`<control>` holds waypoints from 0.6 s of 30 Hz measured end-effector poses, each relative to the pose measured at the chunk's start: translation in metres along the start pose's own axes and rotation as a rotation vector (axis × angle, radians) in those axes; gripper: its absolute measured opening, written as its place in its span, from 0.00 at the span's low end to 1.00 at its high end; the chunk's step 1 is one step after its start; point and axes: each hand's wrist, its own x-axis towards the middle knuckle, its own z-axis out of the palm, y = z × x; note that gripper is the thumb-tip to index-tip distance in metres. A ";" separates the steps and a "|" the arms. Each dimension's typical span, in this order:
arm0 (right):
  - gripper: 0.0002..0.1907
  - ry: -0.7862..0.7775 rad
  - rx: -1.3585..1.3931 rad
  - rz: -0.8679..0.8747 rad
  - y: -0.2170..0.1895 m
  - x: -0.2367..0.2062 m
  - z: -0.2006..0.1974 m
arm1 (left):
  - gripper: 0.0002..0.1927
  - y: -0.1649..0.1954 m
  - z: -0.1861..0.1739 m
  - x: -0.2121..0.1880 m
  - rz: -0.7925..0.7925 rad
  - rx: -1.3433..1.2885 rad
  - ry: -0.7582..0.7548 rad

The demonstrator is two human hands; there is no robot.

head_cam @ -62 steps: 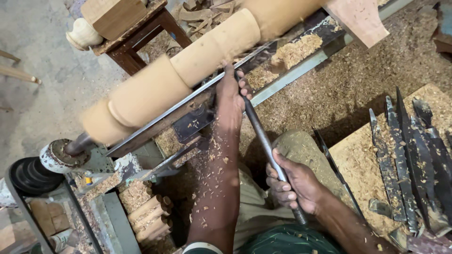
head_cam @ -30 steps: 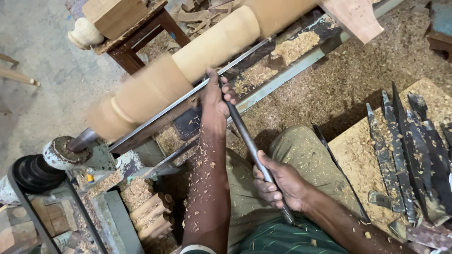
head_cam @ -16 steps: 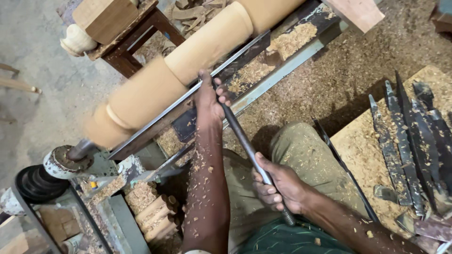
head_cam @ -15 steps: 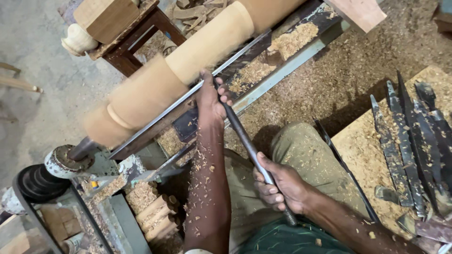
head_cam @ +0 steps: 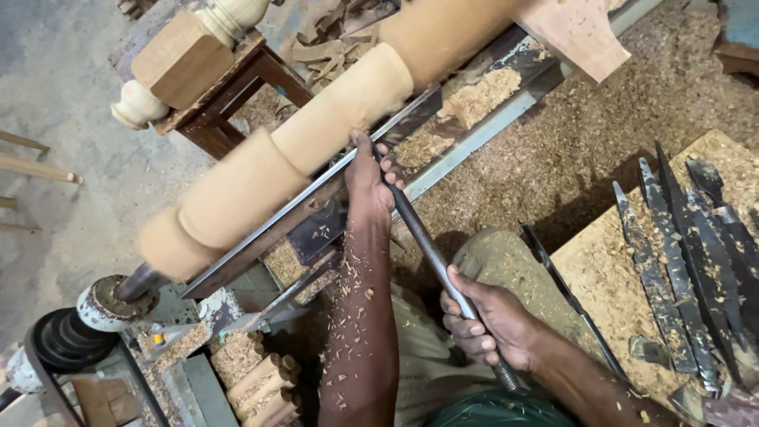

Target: The person shapes a rotating piece of wood on a lathe using a gouge to carve out grooves and smooth the surface.

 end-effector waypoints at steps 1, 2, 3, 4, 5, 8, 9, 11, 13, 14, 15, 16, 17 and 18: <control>0.29 -0.010 0.003 -0.004 -0.002 -0.001 -0.003 | 0.29 -0.001 0.003 0.001 -0.018 -0.028 -0.009; 0.29 -0.022 0.007 -0.009 -0.004 -0.002 -0.005 | 0.29 -0.002 0.005 0.003 -0.035 -0.054 -0.017; 0.29 -0.033 0.011 -0.014 -0.005 -0.003 -0.007 | 0.29 -0.003 0.007 0.003 -0.031 -0.044 -0.023; 0.29 -0.038 0.021 -0.018 -0.007 -0.004 -0.009 | 0.29 -0.003 0.010 0.004 -0.028 -0.034 -0.030; 0.29 -0.041 0.032 -0.022 -0.008 -0.005 -0.011 | 0.30 -0.004 0.012 0.005 -0.025 -0.024 -0.038; 0.29 -0.030 -0.009 -0.071 -0.014 -0.008 -0.016 | 0.29 -0.007 0.021 0.007 -0.022 -0.030 -0.011; 0.29 -0.023 -0.034 -0.092 -0.016 -0.009 -0.018 | 0.30 -0.008 0.024 0.008 -0.020 -0.027 -0.024; 0.29 -0.015 -0.039 -0.091 -0.020 -0.011 -0.022 | 0.30 -0.009 0.029 0.010 -0.016 -0.020 -0.049; 0.29 -0.002 -0.047 -0.093 -0.024 -0.012 -0.025 | 0.29 -0.011 0.036 0.011 -0.018 -0.015 -0.021; 0.29 0.007 -0.048 -0.091 -0.026 -0.013 -0.027 | 0.29 -0.013 0.038 0.012 -0.020 -0.013 -0.004; 0.29 0.015 -0.051 -0.091 -0.029 -0.013 -0.029 | 0.29 -0.013 0.042 0.012 -0.025 -0.031 -0.019; 0.29 0.020 -0.041 -0.082 -0.031 -0.014 -0.030 | 0.28 -0.015 0.045 0.013 -0.031 -0.049 -0.032; 0.28 0.024 -0.034 -0.077 -0.034 -0.014 -0.032 | 0.28 -0.015 0.050 0.014 -0.035 -0.066 -0.048; 0.28 0.030 -0.024 -0.068 -0.036 -0.016 -0.034 | 0.28 -0.016 0.053 0.014 -0.034 -0.049 -0.037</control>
